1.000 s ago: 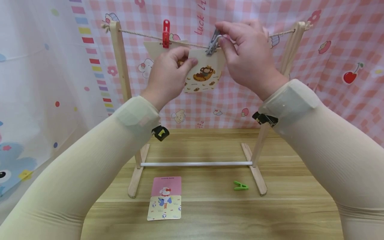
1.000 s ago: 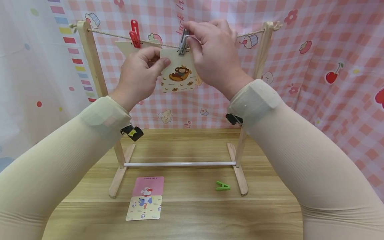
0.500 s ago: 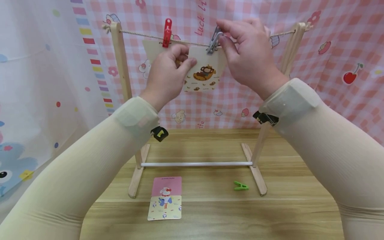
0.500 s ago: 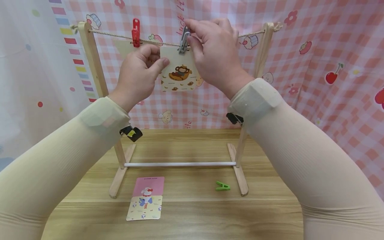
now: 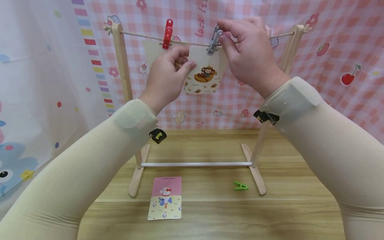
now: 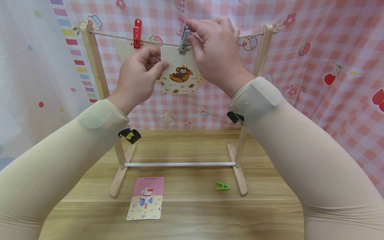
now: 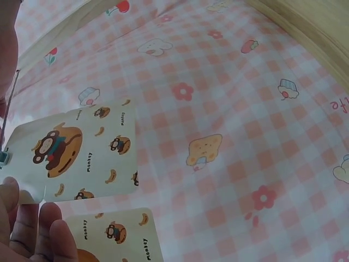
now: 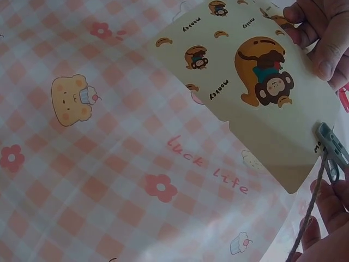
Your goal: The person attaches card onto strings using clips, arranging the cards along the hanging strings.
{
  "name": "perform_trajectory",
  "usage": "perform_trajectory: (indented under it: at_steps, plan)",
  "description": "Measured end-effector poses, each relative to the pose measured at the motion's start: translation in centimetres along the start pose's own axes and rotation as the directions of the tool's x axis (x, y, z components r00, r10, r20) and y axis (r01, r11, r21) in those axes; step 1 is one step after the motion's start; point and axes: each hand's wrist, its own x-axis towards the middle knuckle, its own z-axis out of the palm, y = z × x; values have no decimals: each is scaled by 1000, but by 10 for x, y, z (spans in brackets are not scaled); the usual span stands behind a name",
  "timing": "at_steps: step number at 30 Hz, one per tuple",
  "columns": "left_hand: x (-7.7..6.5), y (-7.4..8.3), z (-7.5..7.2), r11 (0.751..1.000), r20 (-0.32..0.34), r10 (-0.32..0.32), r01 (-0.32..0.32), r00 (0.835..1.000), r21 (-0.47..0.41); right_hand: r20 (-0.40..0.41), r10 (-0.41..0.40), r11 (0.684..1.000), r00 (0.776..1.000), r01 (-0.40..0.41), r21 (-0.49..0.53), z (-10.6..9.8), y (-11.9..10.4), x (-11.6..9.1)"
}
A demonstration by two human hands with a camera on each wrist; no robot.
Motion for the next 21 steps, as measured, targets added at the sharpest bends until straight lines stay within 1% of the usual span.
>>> perform_trajectory:
  at_steps: [4,10,21]
  plan:
    - [-1,0,-1,1000,-4,-1,1,1000,-14,11,0,1000,1000,0,-4,-1,0,1]
    - [-2,1,0,999,-19,16,-17,1000,-51,28,19,1000,999,-19,-7,-2,-1,1]
    - [-5,0,0,995,-50,38,-42,998,-89,30,20,1000,999,-20,4,-4,-1,-1]
